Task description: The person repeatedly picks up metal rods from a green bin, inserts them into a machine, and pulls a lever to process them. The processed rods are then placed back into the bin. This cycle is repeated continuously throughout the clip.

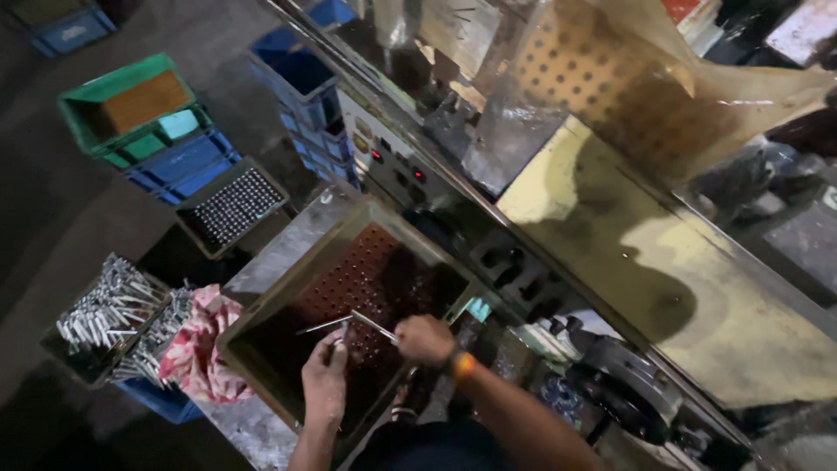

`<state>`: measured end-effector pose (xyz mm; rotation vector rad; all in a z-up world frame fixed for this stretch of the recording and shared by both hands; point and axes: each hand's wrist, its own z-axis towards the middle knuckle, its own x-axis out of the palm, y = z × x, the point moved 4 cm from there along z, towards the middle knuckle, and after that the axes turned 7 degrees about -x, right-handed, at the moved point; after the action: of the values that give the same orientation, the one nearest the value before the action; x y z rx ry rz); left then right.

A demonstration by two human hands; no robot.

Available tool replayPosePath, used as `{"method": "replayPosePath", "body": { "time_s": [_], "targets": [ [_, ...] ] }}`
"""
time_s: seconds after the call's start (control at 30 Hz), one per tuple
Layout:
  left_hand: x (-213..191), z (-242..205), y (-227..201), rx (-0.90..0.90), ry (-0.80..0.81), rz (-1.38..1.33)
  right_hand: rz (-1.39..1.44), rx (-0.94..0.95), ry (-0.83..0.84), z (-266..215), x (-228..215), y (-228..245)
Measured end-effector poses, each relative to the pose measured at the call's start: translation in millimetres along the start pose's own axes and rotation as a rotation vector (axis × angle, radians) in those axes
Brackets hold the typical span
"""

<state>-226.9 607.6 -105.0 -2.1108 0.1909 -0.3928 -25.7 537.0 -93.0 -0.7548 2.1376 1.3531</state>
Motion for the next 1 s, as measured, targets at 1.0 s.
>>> {"method": "replayPosePath", "body": {
  "time_s": [1.0],
  "targets": [
    [205, -38, 102, -0.765, 0.757, -0.096, 0.767, 0.479, -0.627, -204, 42, -154]
  ]
}}
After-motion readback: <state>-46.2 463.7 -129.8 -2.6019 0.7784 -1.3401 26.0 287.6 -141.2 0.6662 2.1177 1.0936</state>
